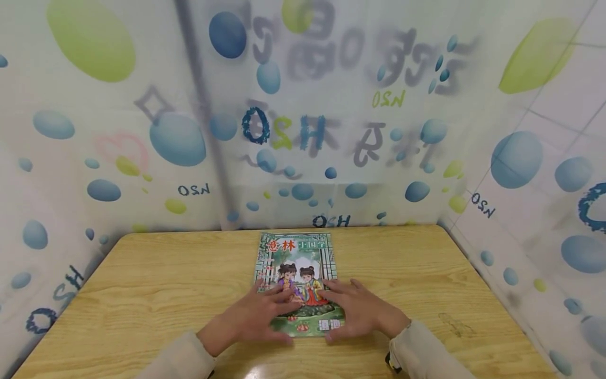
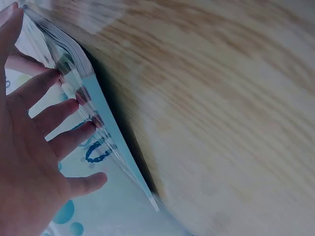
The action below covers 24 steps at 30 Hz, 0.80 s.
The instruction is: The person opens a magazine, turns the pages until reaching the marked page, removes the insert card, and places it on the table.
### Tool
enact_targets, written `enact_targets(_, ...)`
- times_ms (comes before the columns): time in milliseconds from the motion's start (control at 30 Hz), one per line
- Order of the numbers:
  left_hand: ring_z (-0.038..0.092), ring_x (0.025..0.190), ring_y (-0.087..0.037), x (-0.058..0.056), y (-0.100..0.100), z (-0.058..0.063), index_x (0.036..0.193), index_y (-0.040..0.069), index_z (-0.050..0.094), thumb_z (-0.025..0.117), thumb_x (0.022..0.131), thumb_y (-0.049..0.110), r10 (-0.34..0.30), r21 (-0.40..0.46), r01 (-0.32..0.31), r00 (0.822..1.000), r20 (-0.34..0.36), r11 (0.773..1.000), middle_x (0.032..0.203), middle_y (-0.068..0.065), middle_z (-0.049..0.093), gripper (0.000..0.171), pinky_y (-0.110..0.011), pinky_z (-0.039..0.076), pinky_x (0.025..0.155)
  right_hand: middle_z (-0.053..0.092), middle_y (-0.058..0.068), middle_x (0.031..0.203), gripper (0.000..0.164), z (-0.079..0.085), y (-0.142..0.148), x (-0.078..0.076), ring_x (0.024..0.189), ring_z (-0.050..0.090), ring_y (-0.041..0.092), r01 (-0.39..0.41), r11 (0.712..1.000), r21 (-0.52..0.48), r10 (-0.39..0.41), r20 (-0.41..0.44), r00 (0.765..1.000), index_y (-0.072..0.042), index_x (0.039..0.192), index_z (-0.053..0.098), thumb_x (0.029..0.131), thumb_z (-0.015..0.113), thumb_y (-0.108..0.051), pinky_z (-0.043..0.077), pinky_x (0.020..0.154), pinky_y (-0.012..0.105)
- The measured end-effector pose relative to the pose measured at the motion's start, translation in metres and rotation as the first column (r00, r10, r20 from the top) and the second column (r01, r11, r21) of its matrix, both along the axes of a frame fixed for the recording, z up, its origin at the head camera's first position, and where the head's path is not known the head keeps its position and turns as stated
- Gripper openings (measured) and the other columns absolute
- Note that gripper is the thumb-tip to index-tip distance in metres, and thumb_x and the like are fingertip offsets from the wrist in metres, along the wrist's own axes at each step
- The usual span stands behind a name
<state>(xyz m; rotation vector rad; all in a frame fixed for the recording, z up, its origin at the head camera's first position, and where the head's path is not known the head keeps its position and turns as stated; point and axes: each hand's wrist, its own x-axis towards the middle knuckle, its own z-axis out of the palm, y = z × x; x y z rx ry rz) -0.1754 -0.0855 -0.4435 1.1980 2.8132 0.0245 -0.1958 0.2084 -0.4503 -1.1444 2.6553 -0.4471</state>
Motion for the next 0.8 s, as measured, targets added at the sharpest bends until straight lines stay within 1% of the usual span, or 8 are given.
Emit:
enact_targets(100,0.040,0.141,-0.030,0.000,0.002,-0.001,0.149,0.034,0.045,0.049,0.083,0.080,-0.002,-0.006,0.002,1.000,0.007,1.000,0.156,0.002,0.040,0.081,-0.068,0.029,0.108,0.032,0.014,0.159,0.091,0.000,0.000,0.000,0.143,0.034,0.039,-0.002,1.000,0.002,0.002,-0.007,1.000,-0.013,0.151,0.043,0.081,0.065,-0.068,0.021,0.108,0.073)
enact_targets(233,0.040,0.141,-0.029,-0.001,0.004,-0.001,0.150,0.034,0.045,0.052,0.081,0.080,0.003,-0.004,-0.003,1.000,0.028,1.000,0.157,0.002,0.038,0.083,-0.069,0.030,0.108,0.033,0.015,0.159,0.092,0.000,0.000,0.000,0.142,0.035,0.038,-0.003,1.000,0.010,0.003,-0.012,1.000,-0.013,0.150,0.044,0.080,0.066,-0.069,0.022,0.108,0.072)
enact_targets(333,0.041,0.141,-0.028,-0.001,0.004,-0.002,0.149,0.034,0.045,0.052,0.081,0.080,-0.002,-0.004,0.002,1.000,0.022,1.000,0.156,0.002,0.039,0.082,-0.069,0.032,0.106,0.034,0.015,0.158,0.092,0.001,0.000,-0.001,0.142,0.035,0.038,-0.004,1.000,0.022,0.004,-0.010,1.000,-0.013,0.150,0.045,0.080,0.066,-0.069,0.023,0.108,0.072)
enact_targets(433,0.042,0.140,-0.027,-0.002,0.004,-0.003,0.148,0.034,0.047,0.052,0.081,0.079,-0.009,0.004,0.009,1.000,0.014,1.000,0.155,0.002,0.041,0.081,-0.069,0.033,0.105,0.034,0.014,0.158,0.091,0.003,0.000,-0.001,0.142,0.035,0.039,-0.002,1.000,0.022,0.002,0.008,1.000,-0.013,0.150,0.045,0.081,0.066,-0.068,0.023,0.108,0.072)
enact_targets(633,0.042,0.140,-0.029,-0.002,0.004,-0.001,0.148,0.033,0.047,0.052,0.083,0.078,-0.001,0.023,0.000,0.999,0.043,1.000,0.155,0.001,0.042,0.080,-0.069,0.033,0.105,0.038,0.014,0.156,0.087,0.009,0.000,-0.002,0.141,0.037,0.040,0.006,1.000,0.014,-0.007,0.050,0.999,-0.013,0.148,0.048,0.082,0.066,-0.066,0.024,0.108,0.071)
enact_targets(733,0.042,0.140,-0.029,-0.002,0.004,-0.001,0.148,0.032,0.048,0.051,0.083,0.078,0.000,0.028,-0.001,0.999,0.045,1.000,0.154,0.001,0.042,0.079,-0.069,0.033,0.105,0.043,0.014,0.153,0.083,0.011,-0.001,-0.003,0.139,0.041,0.039,0.009,1.000,0.011,-0.010,0.053,0.999,-0.013,0.146,0.050,0.083,0.066,-0.064,0.028,0.108,0.069)
enact_targets(800,0.042,0.140,-0.030,-0.002,0.003,-0.001,0.148,0.032,0.048,0.051,0.083,0.078,-0.001,0.032,-0.001,0.999,0.045,0.999,0.154,0.001,0.043,0.079,-0.070,0.032,0.105,0.047,0.012,0.150,0.080,0.013,-0.001,-0.004,0.136,0.045,0.036,0.009,1.000,0.001,-0.009,0.050,0.999,-0.012,0.145,0.053,0.084,0.065,-0.063,0.033,0.107,0.065)
